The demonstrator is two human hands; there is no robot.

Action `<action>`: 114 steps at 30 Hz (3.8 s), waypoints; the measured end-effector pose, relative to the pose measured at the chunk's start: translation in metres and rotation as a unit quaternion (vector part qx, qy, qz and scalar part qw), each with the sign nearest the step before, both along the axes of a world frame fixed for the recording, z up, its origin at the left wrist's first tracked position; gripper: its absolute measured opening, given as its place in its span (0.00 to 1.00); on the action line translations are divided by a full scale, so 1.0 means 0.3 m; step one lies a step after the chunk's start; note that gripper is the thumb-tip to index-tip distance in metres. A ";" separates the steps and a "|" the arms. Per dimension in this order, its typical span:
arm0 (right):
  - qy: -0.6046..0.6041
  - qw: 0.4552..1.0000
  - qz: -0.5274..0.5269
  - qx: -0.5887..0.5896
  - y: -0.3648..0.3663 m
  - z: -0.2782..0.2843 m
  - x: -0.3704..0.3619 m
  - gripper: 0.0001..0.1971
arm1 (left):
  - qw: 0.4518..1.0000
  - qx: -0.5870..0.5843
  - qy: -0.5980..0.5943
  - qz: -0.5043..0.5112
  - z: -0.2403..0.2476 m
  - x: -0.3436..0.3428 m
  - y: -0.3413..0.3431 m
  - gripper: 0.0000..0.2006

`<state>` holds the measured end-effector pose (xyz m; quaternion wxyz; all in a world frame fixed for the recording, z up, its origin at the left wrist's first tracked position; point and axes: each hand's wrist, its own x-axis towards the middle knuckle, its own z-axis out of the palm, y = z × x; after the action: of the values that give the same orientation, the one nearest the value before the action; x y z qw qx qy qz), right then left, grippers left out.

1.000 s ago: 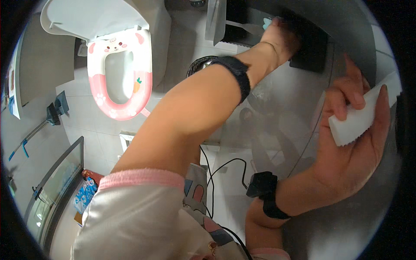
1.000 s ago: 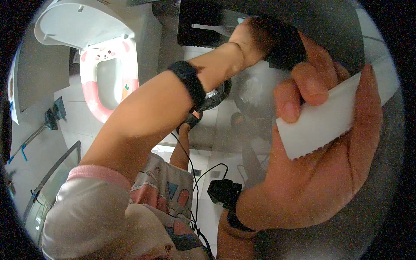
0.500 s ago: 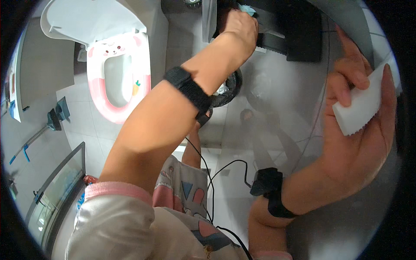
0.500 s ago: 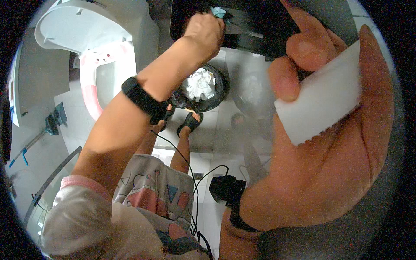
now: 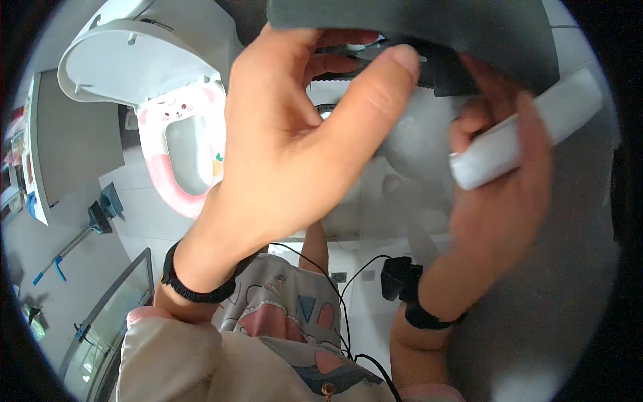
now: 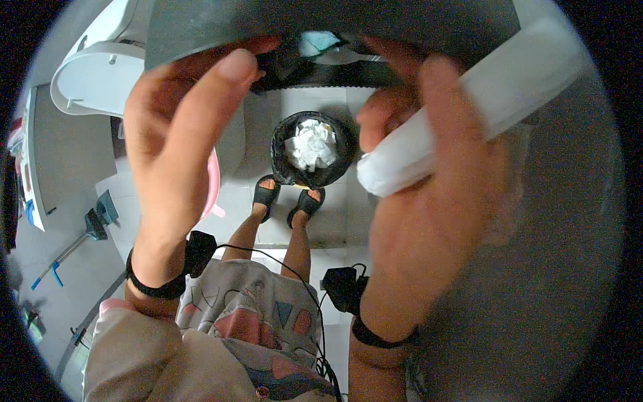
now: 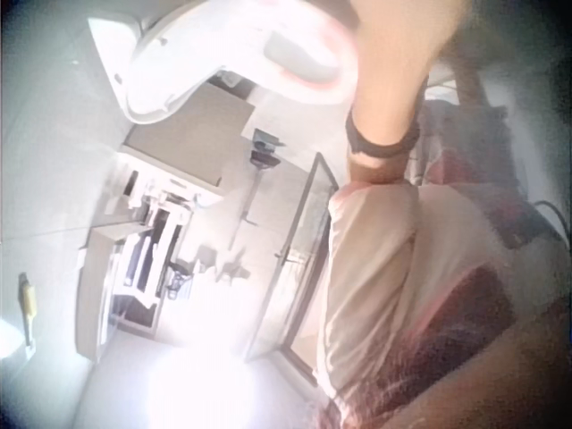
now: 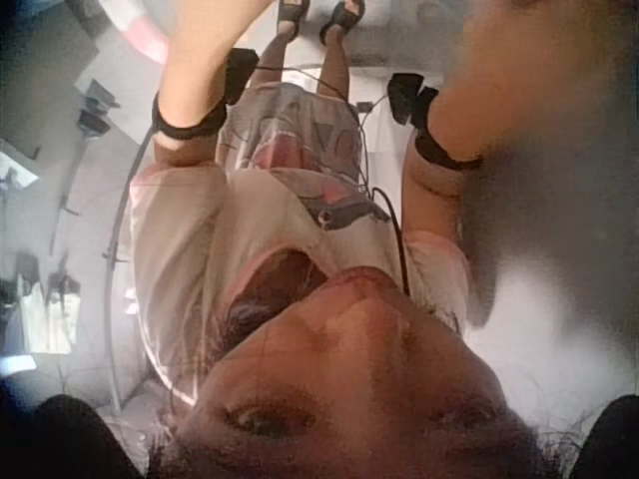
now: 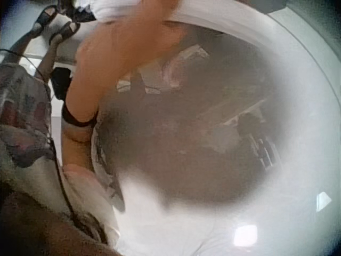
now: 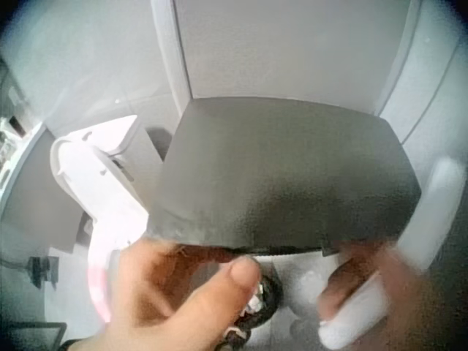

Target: Wipe down bathroom walls, shower fixtures, and trash can using a cloth.

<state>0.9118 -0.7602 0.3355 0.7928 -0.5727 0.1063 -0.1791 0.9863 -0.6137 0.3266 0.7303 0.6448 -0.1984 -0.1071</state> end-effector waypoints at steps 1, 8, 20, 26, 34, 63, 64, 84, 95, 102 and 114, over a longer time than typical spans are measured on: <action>0.097 0.991 -0.057 -0.068 0.040 -0.010 0.000 0.20 | 1.000 -0.012 -0.008 -0.024 -0.016 0.023 0.022 0.14; 0.092 0.981 -0.059 -0.160 0.249 -0.199 -0.039 0.23 | 0.991 -0.030 -0.088 -0.101 -0.052 0.039 0.075 0.28; 0.023 0.840 -0.113 -0.530 0.095 -0.425 0.190 0.15 | 0.974 0.190 -0.112 0.055 0.082 0.020 0.106 0.23; 0.071 0.776 -0.042 -0.626 0.057 -0.541 0.298 0.16 | 0.948 0.308 -0.079 0.014 0.128 0.047 0.120 0.25; 0.137 0.567 -0.157 -0.797 -0.116 -0.569 0.321 0.09 | 0.969 0.228 -0.082 0.039 0.122 0.012 0.113 0.30; 0.220 0.625 -0.228 -0.713 -0.075 -0.546 0.303 0.10 | 0.968 0.228 -0.090 -0.059 0.147 0.048 0.127 0.22; 0.155 0.638 -0.367 -0.659 -0.051 -0.624 0.358 0.08 | 0.978 0.190 -0.068 -0.044 0.141 0.039 0.093 0.21; -0.016 0.881 -0.443 -0.168 0.244 -0.418 0.518 0.08 | 0.943 0.305 -0.108 -0.080 0.176 0.072 0.118 0.25; -0.099 0.829 -0.543 0.093 0.072 -0.377 0.580 0.11 | 0.938 0.317 -0.018 -0.139 0.209 0.086 0.123 0.32; -0.041 0.846 -0.531 -0.020 0.168 -0.343 0.609 0.04 | 0.948 0.286 -0.015 -0.139 0.209 0.089 0.120 0.31; 0.435 0.527 -0.325 -0.654 -0.095 -0.331 0.454 0.19 | 0.938 0.307 -0.010 -0.159 0.225 0.087 0.096 0.27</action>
<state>1.0479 -0.7887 0.2362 -0.0609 -0.8637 0.4698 -0.1721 1.0125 -0.5850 0.3940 0.4680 0.7991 -0.2631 -0.2705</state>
